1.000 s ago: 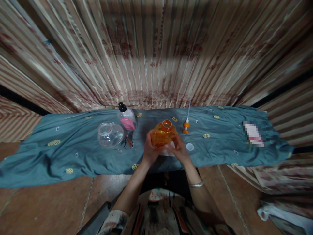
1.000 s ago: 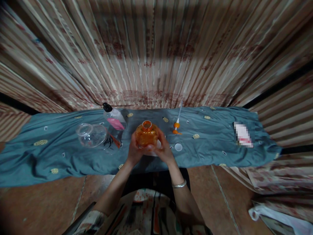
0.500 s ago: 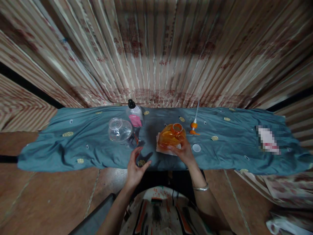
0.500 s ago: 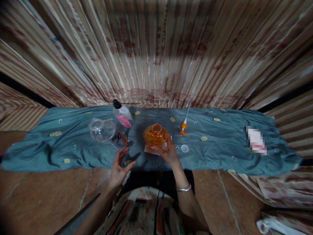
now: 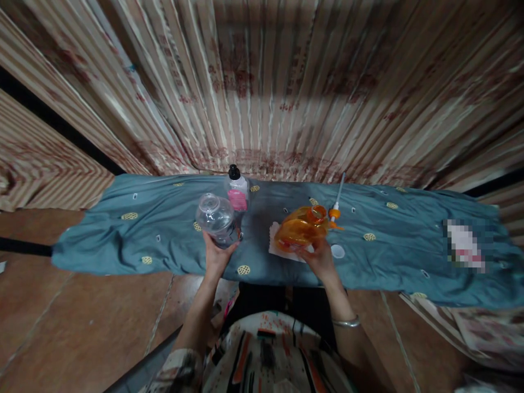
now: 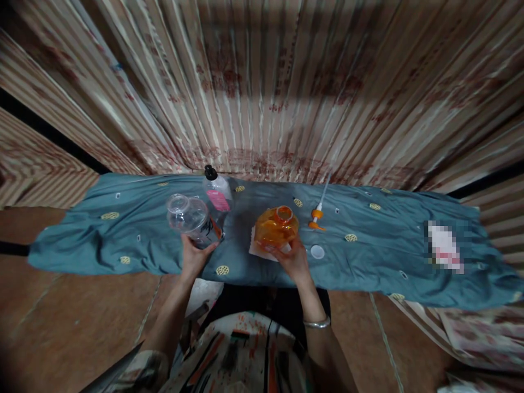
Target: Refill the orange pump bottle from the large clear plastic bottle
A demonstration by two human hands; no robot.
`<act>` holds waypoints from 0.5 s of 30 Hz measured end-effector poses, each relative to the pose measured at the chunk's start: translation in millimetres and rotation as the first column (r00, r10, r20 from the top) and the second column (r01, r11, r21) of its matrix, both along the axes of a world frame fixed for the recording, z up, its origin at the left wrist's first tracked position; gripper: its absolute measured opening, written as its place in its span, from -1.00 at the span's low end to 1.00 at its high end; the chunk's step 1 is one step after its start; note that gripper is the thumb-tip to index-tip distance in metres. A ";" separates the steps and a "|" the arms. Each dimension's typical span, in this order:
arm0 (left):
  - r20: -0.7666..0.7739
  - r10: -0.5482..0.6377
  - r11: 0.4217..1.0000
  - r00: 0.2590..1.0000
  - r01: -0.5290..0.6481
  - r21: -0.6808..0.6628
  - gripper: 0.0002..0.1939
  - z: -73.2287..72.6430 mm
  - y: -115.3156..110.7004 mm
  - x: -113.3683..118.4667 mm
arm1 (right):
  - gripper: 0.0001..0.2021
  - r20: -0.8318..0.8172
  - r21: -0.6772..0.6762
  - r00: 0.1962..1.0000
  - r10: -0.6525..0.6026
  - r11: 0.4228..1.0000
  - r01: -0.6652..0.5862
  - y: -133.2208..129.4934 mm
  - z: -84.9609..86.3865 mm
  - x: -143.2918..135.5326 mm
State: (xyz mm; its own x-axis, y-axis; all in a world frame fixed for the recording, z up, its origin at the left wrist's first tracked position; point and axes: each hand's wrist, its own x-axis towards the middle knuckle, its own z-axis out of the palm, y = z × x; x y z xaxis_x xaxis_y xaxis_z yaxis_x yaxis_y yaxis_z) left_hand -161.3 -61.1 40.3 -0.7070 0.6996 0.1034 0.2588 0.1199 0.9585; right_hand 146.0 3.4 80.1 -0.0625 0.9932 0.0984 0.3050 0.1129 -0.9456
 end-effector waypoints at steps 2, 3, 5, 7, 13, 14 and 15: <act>0.002 0.030 0.996 1.000 -0.030 -0.080 -0.47 0.6 5.8 0.8 | -0.36 0.002 0.013 0.999 -0.043 0.999 0.043 -0.8 1.6 3.5; -0.001 0.049 0.992 0.999 -0.048 -0.119 -0.47 1.7 6.8 1.0 | -0.36 0.007 0.017 0.998 -0.063 0.998 0.063 -1.4 2.4 4.8; -0.005 0.073 0.981 0.997 -0.073 -0.179 -0.48 4.8 7.3 1.2 | -0.35 0.023 0.011 0.995 -0.096 0.995 0.096 -2.7 4.0 6.4; -0.008 0.085 0.972 0.996 -0.085 -0.219 -0.49 8.2 7.3 1.4 | -0.31 0.034 -0.010 0.992 -0.120 0.993 0.120 -3.9 5.5 6.3; -0.005 0.064 0.964 0.998 -0.063 -0.260 -0.50 15.4 4.6 2.0 | -0.21 0.083 0.001 0.988 -0.129 0.992 0.129 -5.6 7.9 4.6; -0.004 0.055 0.963 0.999 -0.054 -0.264 -0.50 15.5 2.8 2.1 | -0.20 0.088 0.006 0.988 -0.127 0.992 0.127 -6.1 7.9 4.9; -0.002 0.045 0.962 0.999 -0.044 -0.268 -0.50 15.3 0.7 2.3 | -0.19 0.089 0.007 0.989 -0.121 0.993 0.121 -6.7 7.9 5.2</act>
State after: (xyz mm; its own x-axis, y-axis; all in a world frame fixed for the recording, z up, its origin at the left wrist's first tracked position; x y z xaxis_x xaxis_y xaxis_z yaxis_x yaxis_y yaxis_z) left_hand -159.0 -60.4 55.6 -0.7382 0.6691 -0.0861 0.2438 0.3836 0.8907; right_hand 151.3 -3.3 88.0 0.0497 0.9938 0.0999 0.3992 0.0719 -0.9140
